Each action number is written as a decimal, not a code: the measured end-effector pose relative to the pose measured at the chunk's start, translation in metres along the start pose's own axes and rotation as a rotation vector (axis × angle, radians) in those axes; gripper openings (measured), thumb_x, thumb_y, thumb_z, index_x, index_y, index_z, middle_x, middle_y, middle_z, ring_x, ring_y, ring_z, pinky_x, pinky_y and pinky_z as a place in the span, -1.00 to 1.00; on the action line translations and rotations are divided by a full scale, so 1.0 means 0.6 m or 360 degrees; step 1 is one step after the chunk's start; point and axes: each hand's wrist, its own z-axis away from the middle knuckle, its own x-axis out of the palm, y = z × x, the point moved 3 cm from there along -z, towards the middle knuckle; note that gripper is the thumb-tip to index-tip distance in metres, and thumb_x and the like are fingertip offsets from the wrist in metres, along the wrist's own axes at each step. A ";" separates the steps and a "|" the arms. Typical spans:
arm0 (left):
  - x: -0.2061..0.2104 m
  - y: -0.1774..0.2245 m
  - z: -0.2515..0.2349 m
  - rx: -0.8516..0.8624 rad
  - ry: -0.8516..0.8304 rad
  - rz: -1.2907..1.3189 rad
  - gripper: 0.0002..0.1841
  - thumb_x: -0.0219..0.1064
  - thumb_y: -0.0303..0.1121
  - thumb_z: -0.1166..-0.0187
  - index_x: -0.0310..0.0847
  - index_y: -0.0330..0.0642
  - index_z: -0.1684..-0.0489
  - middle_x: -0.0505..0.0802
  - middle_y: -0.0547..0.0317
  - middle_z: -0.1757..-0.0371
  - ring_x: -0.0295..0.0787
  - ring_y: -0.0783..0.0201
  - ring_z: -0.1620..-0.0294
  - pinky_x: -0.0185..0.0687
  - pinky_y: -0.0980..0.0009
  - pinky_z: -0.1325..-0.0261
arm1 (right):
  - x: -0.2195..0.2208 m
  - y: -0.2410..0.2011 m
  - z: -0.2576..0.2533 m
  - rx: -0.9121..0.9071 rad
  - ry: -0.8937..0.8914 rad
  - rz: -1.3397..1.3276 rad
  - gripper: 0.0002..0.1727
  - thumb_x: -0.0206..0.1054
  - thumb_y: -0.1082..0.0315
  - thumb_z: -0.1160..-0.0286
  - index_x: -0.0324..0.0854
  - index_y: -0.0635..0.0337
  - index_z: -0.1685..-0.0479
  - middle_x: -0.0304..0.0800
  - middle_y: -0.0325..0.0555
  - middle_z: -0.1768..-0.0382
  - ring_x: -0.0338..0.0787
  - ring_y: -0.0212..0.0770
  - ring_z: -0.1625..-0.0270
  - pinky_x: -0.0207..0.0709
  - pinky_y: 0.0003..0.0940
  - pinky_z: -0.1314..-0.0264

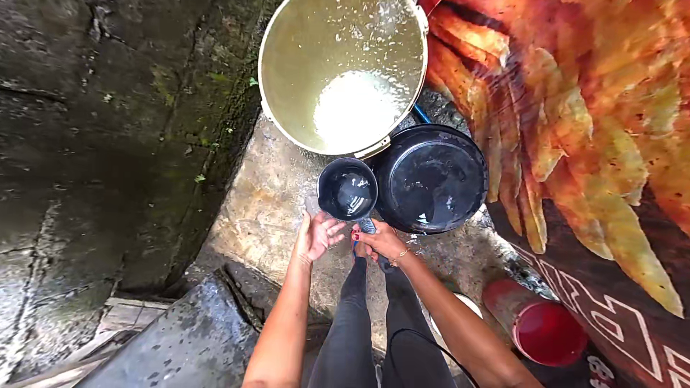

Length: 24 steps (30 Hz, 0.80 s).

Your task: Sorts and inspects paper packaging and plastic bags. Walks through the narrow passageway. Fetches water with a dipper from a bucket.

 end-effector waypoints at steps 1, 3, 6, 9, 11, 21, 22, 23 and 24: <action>0.014 -0.012 0.006 -0.0019 -0.0076 0.0038 0.00 -0.20 0.45 -0.59 -0.15 -0.26 -0.77 0.70 -0.13 -0.41 0.76 0.04 -0.28 0.72 0.08 -0.19 | 0.008 0.005 -0.008 -0.0017 -0.0003 0.0004 -0.68 0.34 0.44 -0.64 0.47 0.36 -0.25 0.45 -0.32 0.66 0.44 -0.49 0.75 0.44 -0.59 0.65; 0.046 -0.034 0.007 -0.0101 -0.0062 0.0101 -0.25 -0.22 0.27 -0.73 0.09 -0.24 -0.59 0.81 0.03 -0.08 0.82 0.23 0.05 0.76 0.29 0.05 | 0.022 0.018 -0.020 -0.0034 -0.0011 0.0098 -0.61 0.38 0.39 -0.62 0.46 0.40 -0.30 0.53 -0.25 0.58 0.48 -0.47 0.70 0.47 -0.55 0.60; 0.066 -0.047 -0.017 -0.0199 0.0198 0.0292 -0.59 -0.27 -0.23 -0.90 0.51 -0.26 -0.03 0.85 0.11 0.29 0.83 0.33 0.29 0.76 0.44 0.21 | 0.038 0.037 -0.034 -0.0030 -0.0072 0.0322 -0.48 0.41 0.33 -0.62 0.41 0.42 -0.45 0.59 -0.13 0.47 0.52 -0.40 0.63 0.51 -0.47 0.48; 0.043 -0.059 -0.030 -0.0205 0.0414 0.0403 -0.70 -0.19 -0.41 -0.81 0.48 -0.31 -0.05 0.84 0.05 0.24 0.85 0.27 0.23 0.79 0.37 0.10 | 0.031 0.053 -0.056 -0.0070 -0.0306 0.0568 -0.41 0.45 0.34 -0.56 0.42 0.46 -0.50 0.78 0.14 0.07 0.79 -0.20 0.26 0.72 -0.26 0.07; 0.016 -0.080 -0.036 -0.0206 0.0594 0.0252 -0.78 -0.12 -0.50 -0.76 0.41 -0.29 -0.13 0.78 0.04 0.23 0.79 0.25 0.25 0.76 0.33 0.12 | 0.008 0.071 -0.074 0.0036 -0.0487 0.0756 -0.45 0.42 0.34 -0.60 0.48 0.45 -0.49 0.73 0.32 -0.27 0.76 0.04 -0.17 0.59 -0.04 -0.27; -0.053 -0.186 -0.096 -0.0229 0.0681 -0.1098 -0.13 0.05 -0.56 -0.71 -0.54 -0.07 -0.94 0.57 -0.49 -0.49 0.78 -0.22 -0.21 0.69 -0.10 -0.26 | -0.094 0.260 -0.244 0.0500 0.0325 0.0593 -0.56 0.29 0.51 -0.63 0.51 0.39 -0.48 0.73 0.36 -0.25 0.82 0.16 -0.16 0.64 0.06 -0.29; -0.051 -0.193 -0.099 -0.0250 0.0689 -0.1173 -0.11 0.07 -0.56 -0.71 -0.56 -0.10 -0.93 0.57 -0.49 -0.50 0.76 -0.23 -0.24 0.66 -0.10 -0.29 | -0.095 0.275 -0.252 0.0478 0.0382 0.0527 -0.55 0.32 0.52 -0.59 0.53 0.41 -0.46 0.71 0.40 -0.26 0.81 0.20 -0.18 0.64 0.09 -0.31; -0.049 -0.196 -0.101 -0.0279 0.0697 -0.1237 -0.11 0.08 -0.56 -0.70 -0.58 -0.13 -0.93 0.57 -0.49 -0.51 0.75 -0.23 -0.28 0.64 -0.09 -0.34 | -0.097 0.290 -0.260 0.0454 0.0434 0.0430 -0.54 0.33 0.52 -0.60 0.51 0.40 -0.48 0.69 0.41 -0.28 0.79 0.21 -0.21 0.64 0.09 -0.32; -0.046 -0.198 -0.104 -0.0310 0.0700 -0.1299 -0.11 0.09 -0.55 -0.70 -0.58 -0.15 -0.92 0.57 -0.49 -0.51 0.73 -0.23 -0.33 0.61 -0.07 -0.40 | -0.099 0.303 -0.265 0.0424 0.0490 0.0327 -0.53 0.32 0.49 -0.63 0.50 0.37 -0.52 0.69 0.39 -0.29 0.79 0.19 -0.21 0.65 0.07 -0.32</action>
